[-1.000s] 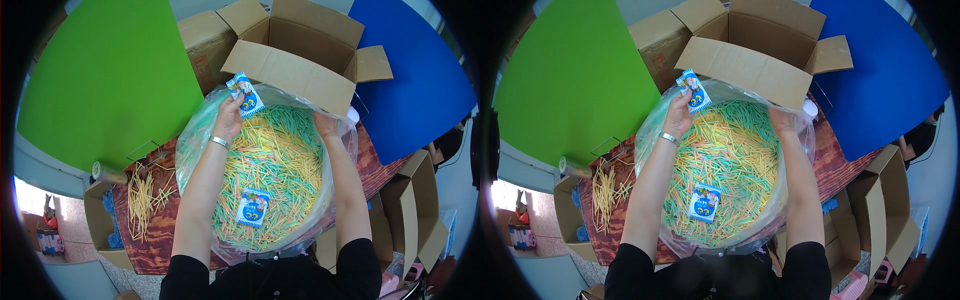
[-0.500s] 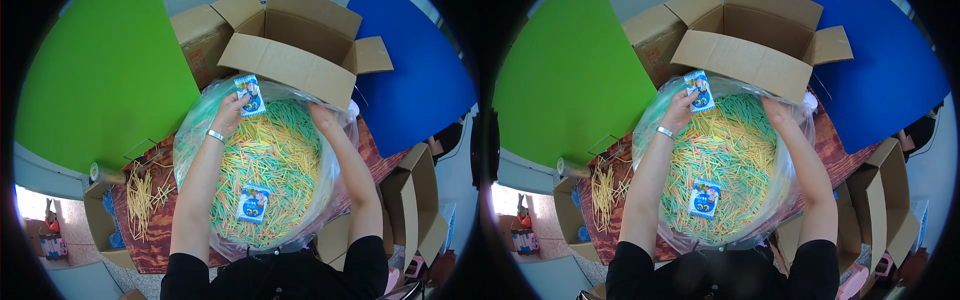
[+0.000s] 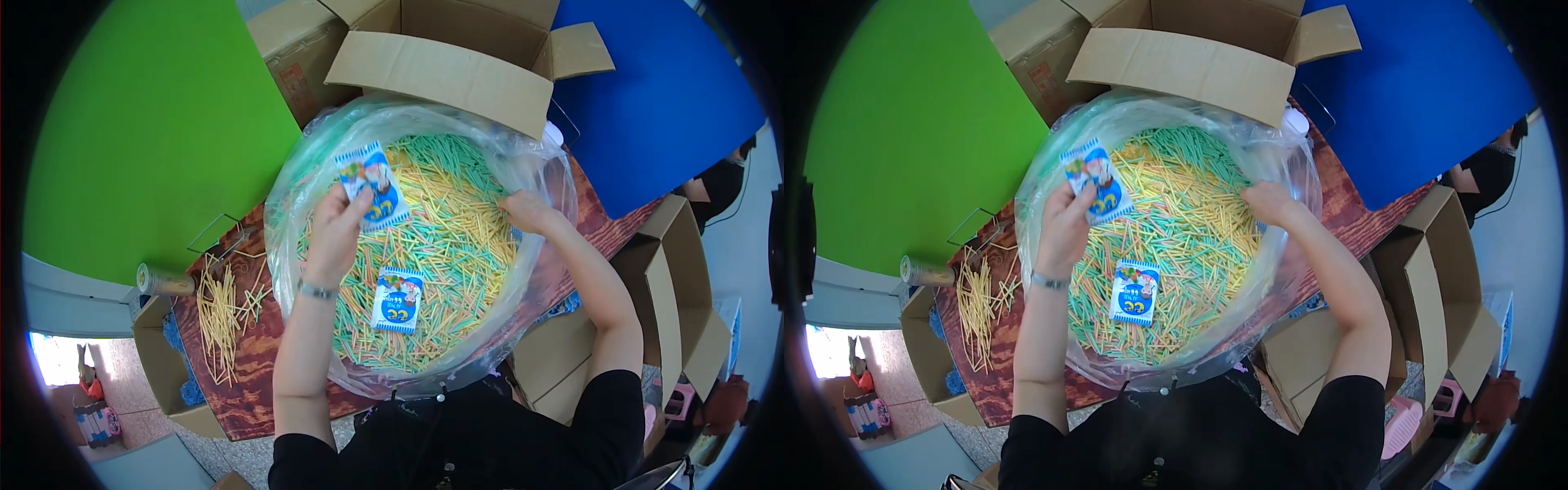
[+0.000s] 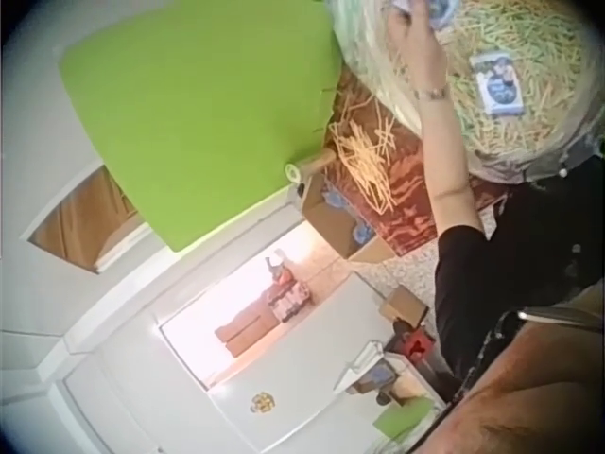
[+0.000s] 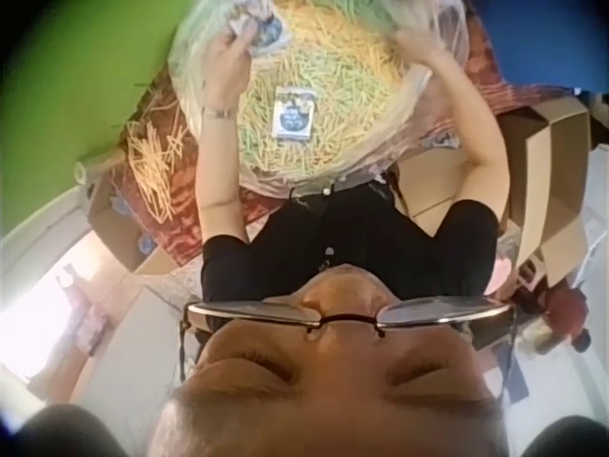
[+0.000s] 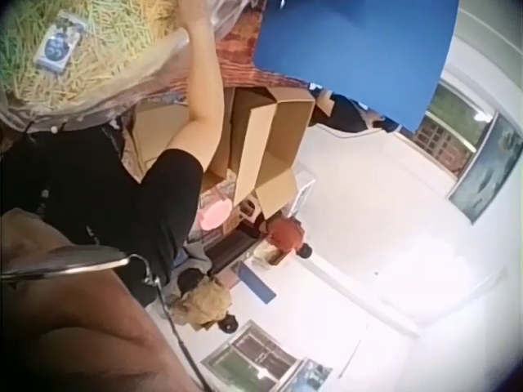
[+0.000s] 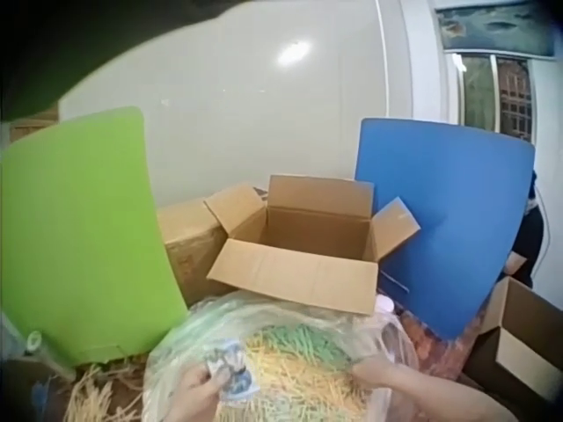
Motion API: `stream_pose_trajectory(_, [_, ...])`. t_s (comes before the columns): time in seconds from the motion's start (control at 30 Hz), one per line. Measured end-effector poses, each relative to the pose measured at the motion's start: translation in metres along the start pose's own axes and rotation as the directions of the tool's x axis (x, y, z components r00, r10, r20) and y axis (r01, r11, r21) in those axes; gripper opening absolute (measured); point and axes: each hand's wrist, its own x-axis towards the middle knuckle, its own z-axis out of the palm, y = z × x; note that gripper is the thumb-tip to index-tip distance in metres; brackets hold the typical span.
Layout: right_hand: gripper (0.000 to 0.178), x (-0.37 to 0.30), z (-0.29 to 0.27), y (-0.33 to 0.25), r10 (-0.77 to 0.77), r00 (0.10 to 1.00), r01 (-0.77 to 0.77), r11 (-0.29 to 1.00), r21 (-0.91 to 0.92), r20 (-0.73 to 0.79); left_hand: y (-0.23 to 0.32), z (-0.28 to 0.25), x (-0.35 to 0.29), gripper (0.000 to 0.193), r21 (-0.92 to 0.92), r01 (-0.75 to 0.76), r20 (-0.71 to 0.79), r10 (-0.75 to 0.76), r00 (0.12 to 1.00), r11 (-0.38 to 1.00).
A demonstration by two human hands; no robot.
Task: Placing small packets into a bin containing shredded paper as protective packaging.
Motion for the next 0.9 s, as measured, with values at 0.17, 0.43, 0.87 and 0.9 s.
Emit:
stream_pose_trajectory(0.17, [0.035, -0.018, 0.006, -0.017, -0.168, 0.974, 0.173, 0.985, 0.016, -0.149, -0.019, 0.026, -0.071, 0.023, 0.141, 0.085, -0.022, -0.083, 0.996, 0.986])
stream_pose_trajectory(0.43, [0.036, -0.006, 0.023, -0.022, -0.147, 0.971, 0.142, 0.989, -0.041, -0.187, -0.055, 0.030, -0.127, 0.025, 0.155, 0.172, -0.022, -0.171, 0.985, 0.973])
stream_pose_trajectory(0.87, [0.029, -0.001, 0.051, -0.009, -0.291, 0.892, 0.236, 0.952, -0.195, -0.346, -0.056, 0.035, -0.143, 0.024, 0.181, 0.140, -0.016, -0.139, 0.990, 0.974])
stream_pose_trajectory(0.9, [0.030, -0.002, 0.048, -0.012, -0.234, 0.926, 0.194, 0.968, -0.160, -0.295, -0.055, 0.035, -0.144, 0.024, 0.181, 0.152, -0.011, -0.152, 0.988, 0.972])
